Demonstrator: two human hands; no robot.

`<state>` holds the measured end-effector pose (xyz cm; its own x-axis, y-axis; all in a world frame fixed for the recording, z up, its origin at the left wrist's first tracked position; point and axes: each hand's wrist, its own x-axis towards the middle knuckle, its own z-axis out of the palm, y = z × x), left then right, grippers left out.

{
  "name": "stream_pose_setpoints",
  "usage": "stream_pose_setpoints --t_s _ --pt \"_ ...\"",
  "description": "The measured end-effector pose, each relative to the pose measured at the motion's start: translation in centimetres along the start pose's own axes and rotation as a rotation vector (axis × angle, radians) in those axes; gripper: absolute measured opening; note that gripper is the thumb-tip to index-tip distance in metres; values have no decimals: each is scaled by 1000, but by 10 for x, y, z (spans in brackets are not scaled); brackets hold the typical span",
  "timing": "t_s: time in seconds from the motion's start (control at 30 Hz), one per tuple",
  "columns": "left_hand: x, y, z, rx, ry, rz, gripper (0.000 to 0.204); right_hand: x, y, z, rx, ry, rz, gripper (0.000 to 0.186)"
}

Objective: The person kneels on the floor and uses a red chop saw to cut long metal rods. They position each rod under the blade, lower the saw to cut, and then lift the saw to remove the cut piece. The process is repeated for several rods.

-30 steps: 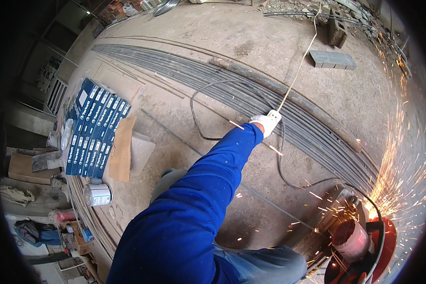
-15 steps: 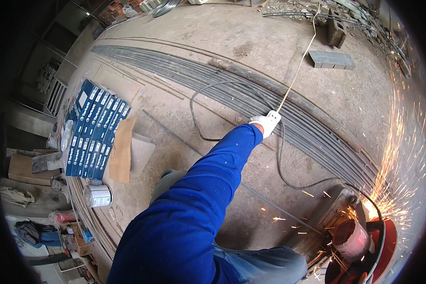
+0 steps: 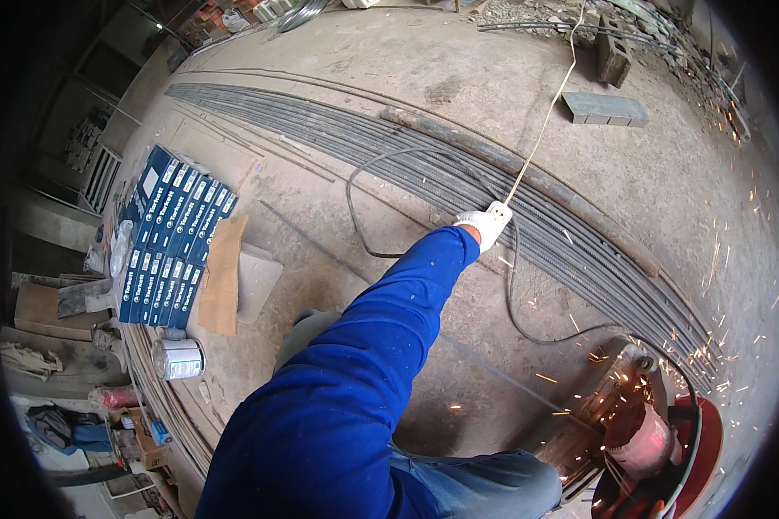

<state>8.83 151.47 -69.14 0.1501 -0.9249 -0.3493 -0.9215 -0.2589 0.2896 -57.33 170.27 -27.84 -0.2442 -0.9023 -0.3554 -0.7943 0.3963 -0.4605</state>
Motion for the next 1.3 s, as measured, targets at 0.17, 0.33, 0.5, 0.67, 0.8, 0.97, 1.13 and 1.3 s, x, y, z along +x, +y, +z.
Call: stream_pose_setpoints --t_s 0.17,0.33,0.5,0.67,0.8,0.97,1.13,1.3 --pt "-19 4 -20 -59 58 -15 45 -4 9 10 48 58 6 60" --pt "-21 16 -37 24 -137 -94 42 27 34 -3 147 79 -12 49" --pt "-37 15 -44 7 -59 15 47 60 34 -12 100 132 -225 50" --pt "-58 28 -71 -130 -130 -96 53 31 -20 -42 -570 104 -152 65" --pt "-67 32 -82 -96 -114 -90 55 22 -35 -47 -574 216 -290 66" --pt "-57 29 -69 -163 -49 -203 53 52 -49 -63 -670 234 -244 61" --pt "-43 37 -61 45 -106 -256 53 63 -93 -74 -757 176 -164 58" --pt "-40 40 -59 -64 -177 -343 58 73 -105 -73 -813 216 -209 58"
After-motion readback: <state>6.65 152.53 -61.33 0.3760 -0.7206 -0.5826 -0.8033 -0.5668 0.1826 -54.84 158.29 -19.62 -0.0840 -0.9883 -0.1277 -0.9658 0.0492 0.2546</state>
